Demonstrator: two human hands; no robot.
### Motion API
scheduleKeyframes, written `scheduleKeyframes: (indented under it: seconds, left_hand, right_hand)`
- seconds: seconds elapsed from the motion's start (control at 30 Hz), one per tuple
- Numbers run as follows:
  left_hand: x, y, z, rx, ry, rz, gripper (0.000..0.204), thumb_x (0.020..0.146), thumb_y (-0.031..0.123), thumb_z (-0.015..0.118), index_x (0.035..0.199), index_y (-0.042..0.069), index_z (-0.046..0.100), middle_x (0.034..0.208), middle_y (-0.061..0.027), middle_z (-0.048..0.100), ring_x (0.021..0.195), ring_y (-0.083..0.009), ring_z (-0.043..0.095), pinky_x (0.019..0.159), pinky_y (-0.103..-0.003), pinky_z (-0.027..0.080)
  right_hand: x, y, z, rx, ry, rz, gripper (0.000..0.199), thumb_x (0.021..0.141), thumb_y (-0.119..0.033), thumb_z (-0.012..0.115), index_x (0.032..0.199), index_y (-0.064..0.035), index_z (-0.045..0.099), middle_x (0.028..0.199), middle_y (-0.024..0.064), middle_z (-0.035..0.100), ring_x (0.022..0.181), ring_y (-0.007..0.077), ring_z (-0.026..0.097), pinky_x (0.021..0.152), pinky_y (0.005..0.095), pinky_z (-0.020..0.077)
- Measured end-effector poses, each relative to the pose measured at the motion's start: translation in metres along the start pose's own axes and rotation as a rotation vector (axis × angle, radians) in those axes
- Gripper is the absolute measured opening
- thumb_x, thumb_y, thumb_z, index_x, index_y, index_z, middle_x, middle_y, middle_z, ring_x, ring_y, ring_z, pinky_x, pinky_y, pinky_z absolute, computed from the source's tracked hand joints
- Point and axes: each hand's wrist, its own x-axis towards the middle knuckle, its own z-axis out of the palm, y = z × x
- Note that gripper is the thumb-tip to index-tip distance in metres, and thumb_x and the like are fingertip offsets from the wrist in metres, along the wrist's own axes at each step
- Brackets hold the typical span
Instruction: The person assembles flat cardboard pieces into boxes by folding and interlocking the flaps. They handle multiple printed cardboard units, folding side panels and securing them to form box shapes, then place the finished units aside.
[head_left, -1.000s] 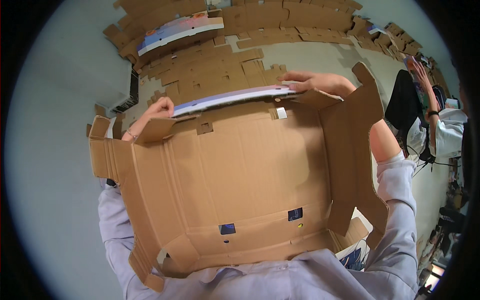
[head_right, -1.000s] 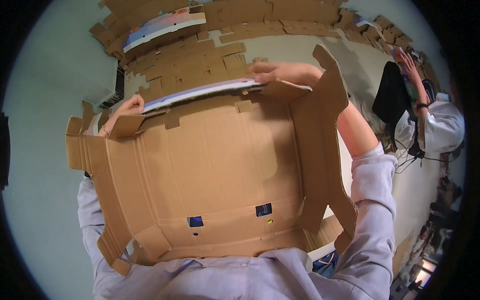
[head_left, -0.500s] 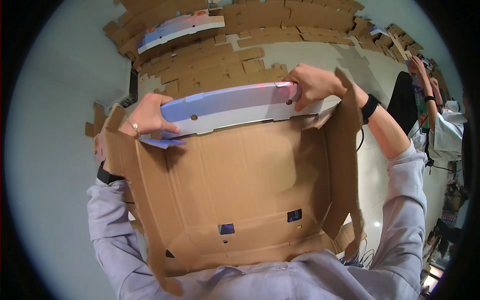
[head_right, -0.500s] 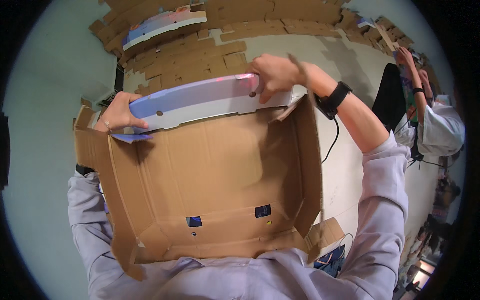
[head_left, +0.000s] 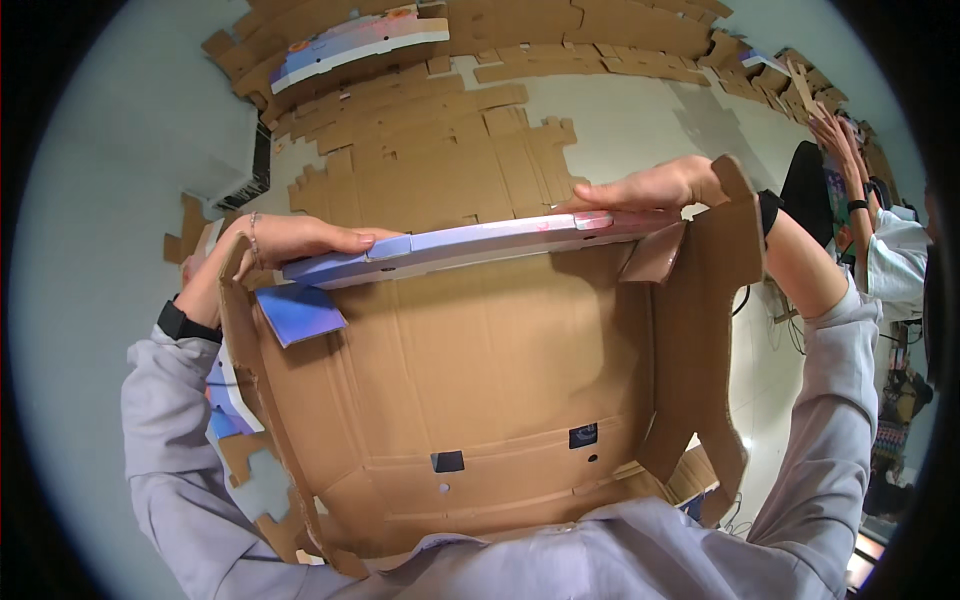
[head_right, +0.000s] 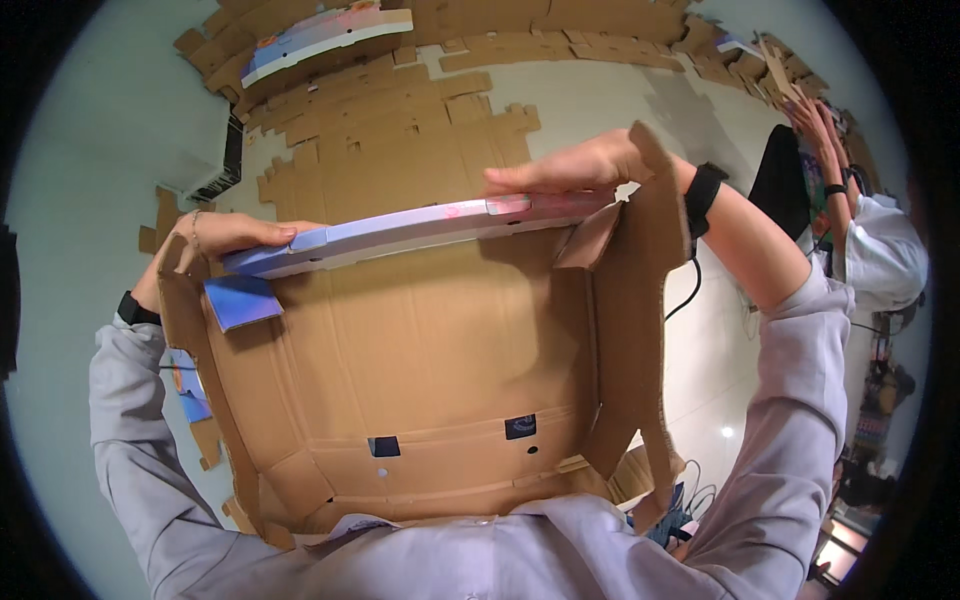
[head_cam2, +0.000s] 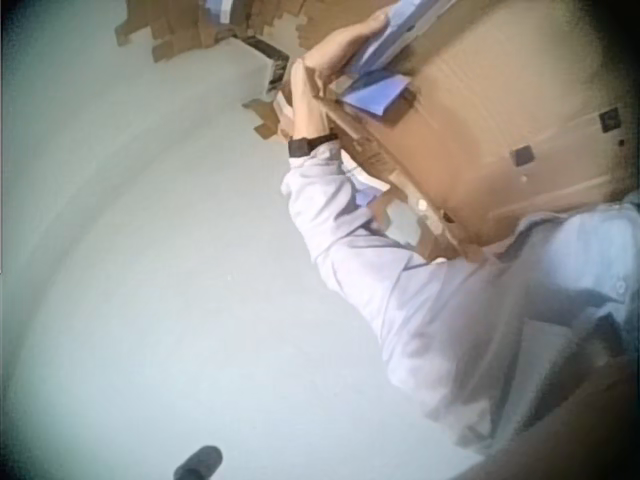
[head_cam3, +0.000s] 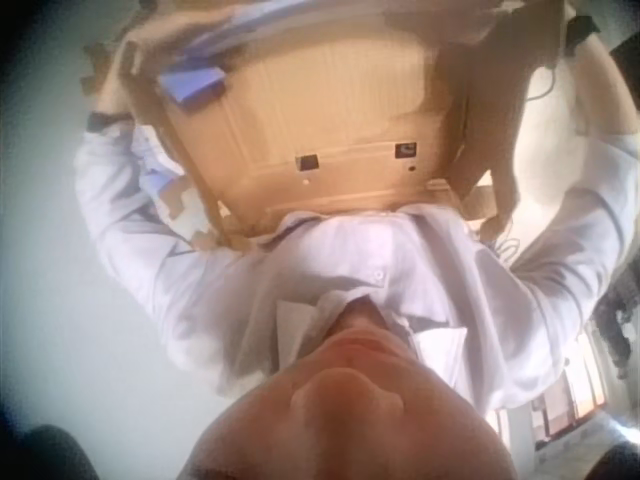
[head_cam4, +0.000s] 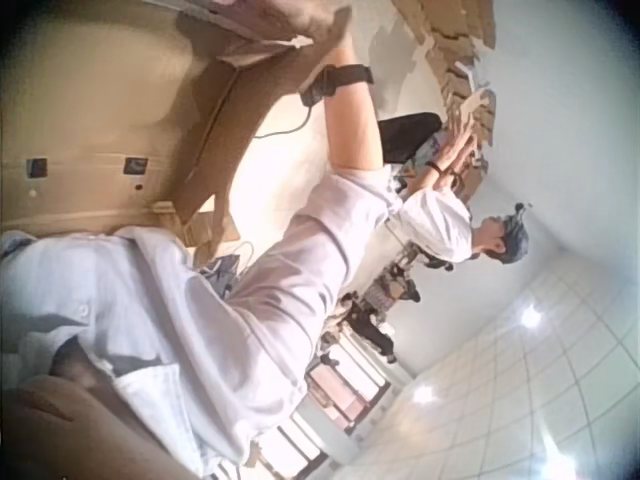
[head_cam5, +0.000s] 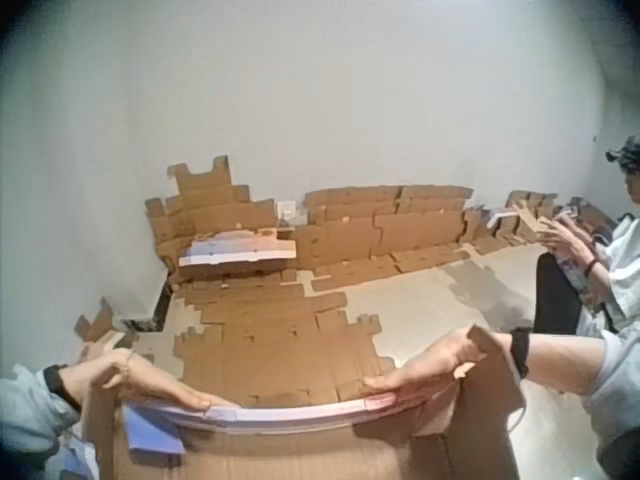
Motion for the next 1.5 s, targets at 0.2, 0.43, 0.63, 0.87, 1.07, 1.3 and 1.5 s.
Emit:
scheduleKeyframes:
  seconds: [0.2, 0.43, 0.63, 0.87, 1.07, 1.3, 1.5]
  left_hand:
    - [0.021, -0.013, -0.012, -0.026, -0.009, -0.081, 0.082, 0.080, 0.043, 0.073, 0.148, 0.011, 0.038, 0.122, -0.0082, 0.055, 0.107, -0.0148, 0.051, 0.093, -0.028, 0.038]
    - [0.038, -0.022, -0.013, 0.228, -0.136, -0.046, 0.090, 0.067, 0.052, 0.084, 0.128, -0.002, 0.047, 0.095, -0.0068, 0.058, 0.087, -0.0143, 0.058, 0.072, -0.027, 0.047]
    - [0.049, -0.019, 0.005, 0.438, -0.096, -0.051, 0.098, 0.053, 0.052, 0.092, 0.119, -0.002, 0.044, 0.101, -0.0109, 0.060, 0.089, -0.0174, 0.060, 0.078, -0.030, 0.049]
    - [0.046, -0.002, 0.030, 0.830, 0.056, -0.068, 0.095, 0.053, 0.059, 0.087, 0.113, -0.003, 0.046, 0.083, -0.0202, 0.065, 0.087, -0.0357, 0.066, 0.076, -0.041, 0.051]
    - [0.043, -0.012, 0.047, 0.985, 0.199, -0.013, 0.093, 0.047, 0.061, 0.087, 0.107, 0.001, 0.048, 0.074, -0.0176, 0.062, 0.077, -0.0399, 0.064, 0.067, -0.043, 0.050]
    - [0.052, -0.017, 0.039, 0.410, 0.117, 0.057, 0.059, 0.059, 0.039, 0.089, 0.095, 0.001, 0.061, 0.077, -0.0158, 0.065, 0.070, -0.0295, 0.065, 0.067, -0.036, 0.051]
    - [0.055, -0.013, 0.055, 0.581, 0.173, -0.026, 0.048, 0.061, 0.031, 0.086, 0.093, 0.001, 0.069, 0.084, -0.0178, 0.070, 0.079, -0.0330, 0.067, 0.072, -0.037, 0.052]
  right_hand:
    - [0.021, 0.010, -0.007, -0.183, -0.127, -0.142, 0.095, 0.086, -0.073, 0.048, 0.153, -0.0103, 0.024, 0.159, 0.0118, 0.022, 0.146, 0.0224, 0.019, 0.116, 0.0345, 0.0217]
    - [0.038, 0.001, -0.005, -0.352, -0.158, 0.010, 0.111, 0.076, -0.073, 0.064, 0.151, -0.0018, 0.022, 0.125, 0.0268, 0.054, 0.114, 0.0319, 0.056, 0.093, 0.0397, 0.0437]
    - [0.037, -0.016, 0.015, -0.452, -0.020, 0.065, 0.110, 0.066, -0.052, 0.082, 0.144, -0.0010, 0.025, 0.098, 0.0212, 0.062, 0.090, 0.0311, 0.063, 0.076, 0.0378, 0.0482]
    - [0.029, -0.020, 0.025, -0.553, -0.061, 0.179, 0.080, 0.063, -0.043, 0.083, 0.120, 0.0049, 0.054, 0.081, 0.0174, 0.067, 0.078, 0.0295, 0.066, 0.071, 0.0379, 0.0500]
    - [0.039, -0.011, 0.026, -0.481, -0.087, 0.075, 0.054, 0.064, -0.036, 0.081, 0.098, 0.0031, 0.066, 0.074, 0.0139, 0.067, 0.070, 0.0271, 0.065, 0.064, 0.0364, 0.0495]
    - [0.033, -0.011, 0.035, -0.606, 0.003, 0.001, 0.051, 0.065, -0.038, 0.081, 0.091, 0.0038, 0.068, 0.065, 0.0159, 0.065, 0.063, 0.0293, 0.064, 0.062, 0.0382, 0.0504]
    - [0.038, 0.005, 0.049, -0.727, 0.089, -0.065, 0.056, 0.067, -0.046, 0.080, 0.092, 0.0021, 0.069, 0.068, 0.0160, 0.067, 0.067, 0.0334, 0.066, 0.067, 0.0404, 0.0532]
